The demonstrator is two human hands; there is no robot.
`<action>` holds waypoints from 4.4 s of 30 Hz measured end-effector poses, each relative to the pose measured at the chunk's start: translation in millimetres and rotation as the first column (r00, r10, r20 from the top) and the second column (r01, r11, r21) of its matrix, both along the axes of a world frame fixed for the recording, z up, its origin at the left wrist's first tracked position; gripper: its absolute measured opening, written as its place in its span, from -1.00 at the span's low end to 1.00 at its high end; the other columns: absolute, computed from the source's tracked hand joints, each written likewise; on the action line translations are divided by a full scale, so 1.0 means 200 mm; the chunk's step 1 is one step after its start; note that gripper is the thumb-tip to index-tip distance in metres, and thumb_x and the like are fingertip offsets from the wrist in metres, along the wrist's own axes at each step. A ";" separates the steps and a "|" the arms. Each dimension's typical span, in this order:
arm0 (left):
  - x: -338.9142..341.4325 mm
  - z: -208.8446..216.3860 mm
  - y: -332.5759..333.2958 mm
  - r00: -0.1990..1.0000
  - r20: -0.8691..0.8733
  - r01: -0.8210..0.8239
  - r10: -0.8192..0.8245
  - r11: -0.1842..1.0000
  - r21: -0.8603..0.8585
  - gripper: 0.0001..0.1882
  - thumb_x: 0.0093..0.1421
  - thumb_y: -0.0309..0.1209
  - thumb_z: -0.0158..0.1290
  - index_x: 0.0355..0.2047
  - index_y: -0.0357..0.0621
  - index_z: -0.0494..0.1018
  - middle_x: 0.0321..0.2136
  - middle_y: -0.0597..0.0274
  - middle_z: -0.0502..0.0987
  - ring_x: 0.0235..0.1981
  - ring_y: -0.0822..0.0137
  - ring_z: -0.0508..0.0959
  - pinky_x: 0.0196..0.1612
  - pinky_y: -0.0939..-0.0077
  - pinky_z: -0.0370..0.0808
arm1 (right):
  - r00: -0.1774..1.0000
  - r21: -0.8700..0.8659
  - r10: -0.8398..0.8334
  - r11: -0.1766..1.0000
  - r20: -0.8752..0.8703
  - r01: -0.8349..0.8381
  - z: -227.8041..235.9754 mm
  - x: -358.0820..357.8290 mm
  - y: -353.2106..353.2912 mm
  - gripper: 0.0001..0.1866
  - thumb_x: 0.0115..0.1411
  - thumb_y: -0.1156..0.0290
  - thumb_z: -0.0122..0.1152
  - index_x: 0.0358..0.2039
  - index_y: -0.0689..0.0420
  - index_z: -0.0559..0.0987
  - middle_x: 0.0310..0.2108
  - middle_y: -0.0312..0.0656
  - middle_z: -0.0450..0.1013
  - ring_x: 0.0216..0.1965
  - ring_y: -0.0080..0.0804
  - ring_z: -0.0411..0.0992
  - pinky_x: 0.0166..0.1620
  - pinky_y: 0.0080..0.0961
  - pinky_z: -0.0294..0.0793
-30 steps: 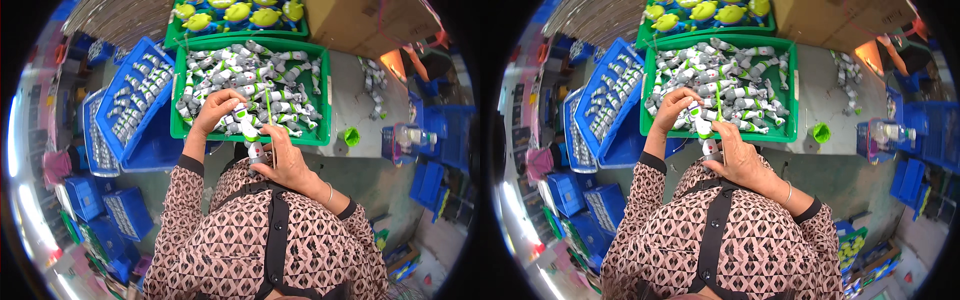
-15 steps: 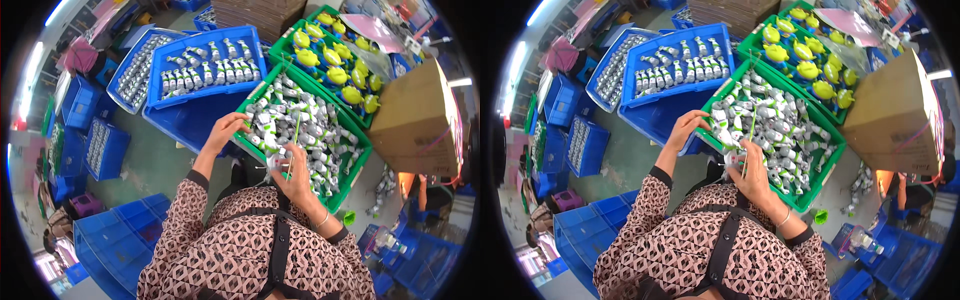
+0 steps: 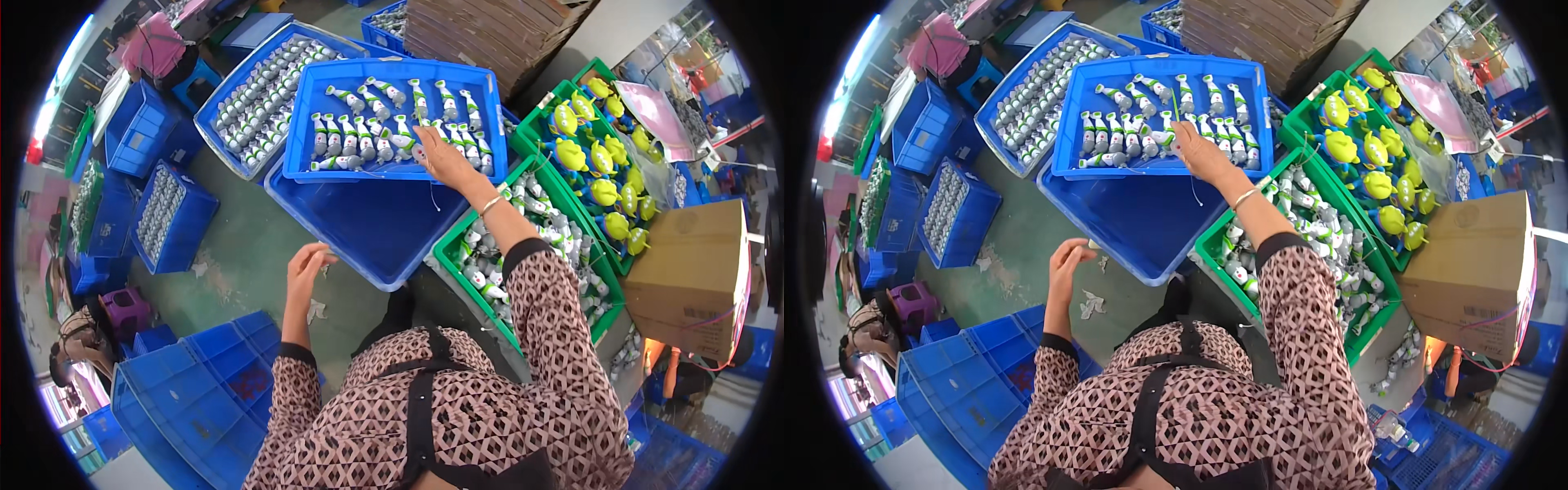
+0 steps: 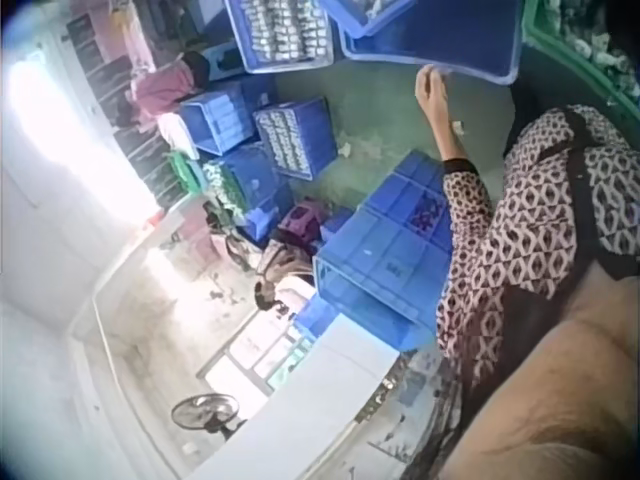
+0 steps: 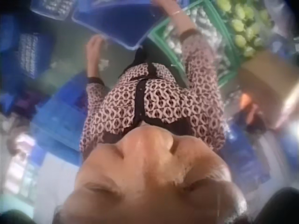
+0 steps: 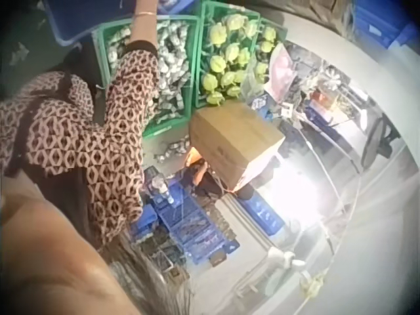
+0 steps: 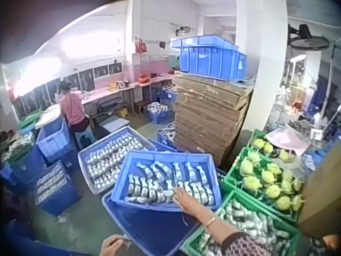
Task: The person paints toy figurines by dipping a stick into paint, applying it to the figurines, and placing them into a tray.
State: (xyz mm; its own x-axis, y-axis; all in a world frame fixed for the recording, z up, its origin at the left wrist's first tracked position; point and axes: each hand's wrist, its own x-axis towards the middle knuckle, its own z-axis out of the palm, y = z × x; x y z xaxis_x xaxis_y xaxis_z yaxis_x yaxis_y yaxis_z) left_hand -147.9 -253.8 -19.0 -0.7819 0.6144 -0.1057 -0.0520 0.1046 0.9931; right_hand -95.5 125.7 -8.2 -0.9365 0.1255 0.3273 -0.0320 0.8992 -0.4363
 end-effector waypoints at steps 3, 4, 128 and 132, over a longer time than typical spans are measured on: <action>-0.02 -0.07 -0.16 0.996 0.028 -0.087 0.088 0.996 -0.018 -0.77 0.28 -0.40 -0.03 -0.14 -0.27 0.48 -0.37 0.16 0.59 -0.26 0.35 0.59 -0.14 0.52 0.44 | 0.995 0.033 0.056 0.998 0.083 -0.059 -0.15 -0.14 0.10 -0.33 0.08 0.56 0.17 0.18 0.20 0.10 0.07 0.07 0.19 -0.17 0.12 0.44 -0.19 -0.13 0.52; -0.03 -0.10 -0.21 0.990 0.060 -0.129 0.129 0.992 0.000 -0.76 0.27 -0.39 -0.02 -0.13 -0.28 0.48 -0.36 0.15 0.59 -0.26 0.34 0.59 -0.15 0.51 0.44 | 0.994 0.033 0.054 0.998 0.092 -0.058 -0.20 -0.15 0.13 -0.33 0.08 0.56 0.17 0.18 0.20 0.10 0.07 0.07 0.19 -0.17 0.12 0.44 -0.19 -0.13 0.52; 1.62 -0.09 1.60 -0.311 -0.054 0.877 -0.949 -0.265 -0.401 -0.62 0.08 -0.38 0.23 -0.10 -0.29 0.51 -0.27 0.29 0.58 -0.25 0.53 0.49 -0.16 0.54 0.45 | 0.553 -0.063 -0.822 0.564 -0.136 0.823 -0.06 2.48 -0.69 -0.67 0.03 0.51 0.11 -0.16 0.22 0.34 -0.35 -0.03 0.40 -0.33 -0.06 0.46 -0.31 -0.22 0.44; 1.53 -0.18 1.62 -0.287 -0.162 0.891 -0.944 -0.200 -0.407 -0.65 0.06 -0.35 0.25 -0.14 -0.20 0.55 -0.26 0.29 0.59 -0.22 0.51 0.52 -0.16 0.57 0.45 | 0.493 -0.309 -0.858 0.513 -0.146 0.801 -0.16 2.44 -0.74 -0.60 0.03 0.46 0.25 -0.12 0.19 0.35 -0.33 -0.04 0.39 -0.26 0.00 0.45 -0.26 -0.20 0.48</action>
State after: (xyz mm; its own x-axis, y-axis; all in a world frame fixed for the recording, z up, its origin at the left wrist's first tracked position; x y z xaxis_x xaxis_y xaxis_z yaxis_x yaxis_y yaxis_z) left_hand 159.0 69.3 -54.8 0.7342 0.6428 -0.2185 0.4579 -0.2313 0.8584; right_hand 392.2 -23.1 -40.6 -0.2503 0.8793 0.4051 0.5561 0.4732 -0.6833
